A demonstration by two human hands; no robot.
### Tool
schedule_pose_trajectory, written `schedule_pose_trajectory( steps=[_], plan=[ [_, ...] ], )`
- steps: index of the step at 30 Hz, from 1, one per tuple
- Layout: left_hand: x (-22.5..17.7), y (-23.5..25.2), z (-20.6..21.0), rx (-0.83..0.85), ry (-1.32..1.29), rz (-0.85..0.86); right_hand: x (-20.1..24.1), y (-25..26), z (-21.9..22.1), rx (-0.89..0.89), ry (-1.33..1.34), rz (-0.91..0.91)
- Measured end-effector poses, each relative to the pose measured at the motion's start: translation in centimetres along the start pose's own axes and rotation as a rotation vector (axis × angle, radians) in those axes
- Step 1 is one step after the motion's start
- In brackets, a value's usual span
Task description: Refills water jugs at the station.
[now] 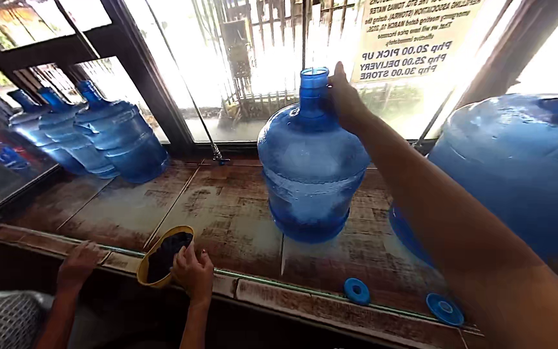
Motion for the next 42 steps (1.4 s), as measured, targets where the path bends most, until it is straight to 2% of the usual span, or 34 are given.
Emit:
schedule_pose_trajectory(
  steps=[2,5,7,12,19,23,25,27,29,32,34,37,39,42],
  plan=[
    [1.8,1.0,-1.2,-0.018,0.187,-0.025,-0.1,0.0,0.0,0.001,-0.015,0.033],
    [5.6,2.1,-1.7,0.118,0.312,-0.146,0.0,-0.1,-0.1,-0.005,-0.020,0.044],
    [6.6,2.2,-1.3,0.176,0.354,-0.164,0.0,-0.1,-0.1,-0.012,-0.025,0.051],
    [5.1,1.5,-0.4,0.167,0.424,-0.183,0.0,-0.3,-0.1,-0.029,0.000,0.026],
    [5.0,1.9,-0.1,0.140,0.453,-0.172,0.0,-0.3,-0.2,0.016,-0.028,-0.005],
    [1.0,0.7,0.4,0.029,0.363,0.009,0.2,-0.4,-0.1,0.009,-0.017,0.020],
    [-1.0,-0.5,1.8,0.029,0.240,0.045,0.1,-0.4,-0.2,0.019,0.012,0.037],
    [-2.1,-1.9,3.4,0.078,0.118,-0.028,-0.2,-0.2,-0.4,0.037,0.061,0.072],
    [-2.0,-3.1,5.0,0.124,0.062,-0.179,-0.6,0.6,-0.6,0.102,0.116,0.103],
    [-1.1,-4.5,6.7,0.154,0.074,-0.385,-0.8,2.1,-1.7,0.190,0.217,0.192],
    [-1.0,-4.8,7.4,0.158,0.119,-0.426,-1.5,3.3,-3.2,0.254,0.286,0.237],
    [-1.0,-4.6,7.7,0.171,0.179,-0.467,-5.0,6.8,-6.4,0.150,0.343,0.223],
    [-1.0,-4.5,7.8,0.183,0.222,-0.475,-9.5,8.6,-7.8,0.019,0.206,0.262],
    [-0.9,-4.4,8.0,0.213,0.251,-0.495,-15.7,9.0,-7.0,0.004,-0.107,0.493]
  ],
)
Point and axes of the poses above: each hand's wrist, its own y-axis towards the middle knuckle, its own z-axis out of the palm, x = y × z, the point moved 7 cm from there along y, towards the middle knuckle, and after that the axes turned 7 degrees about x, right-handed, at the moved point
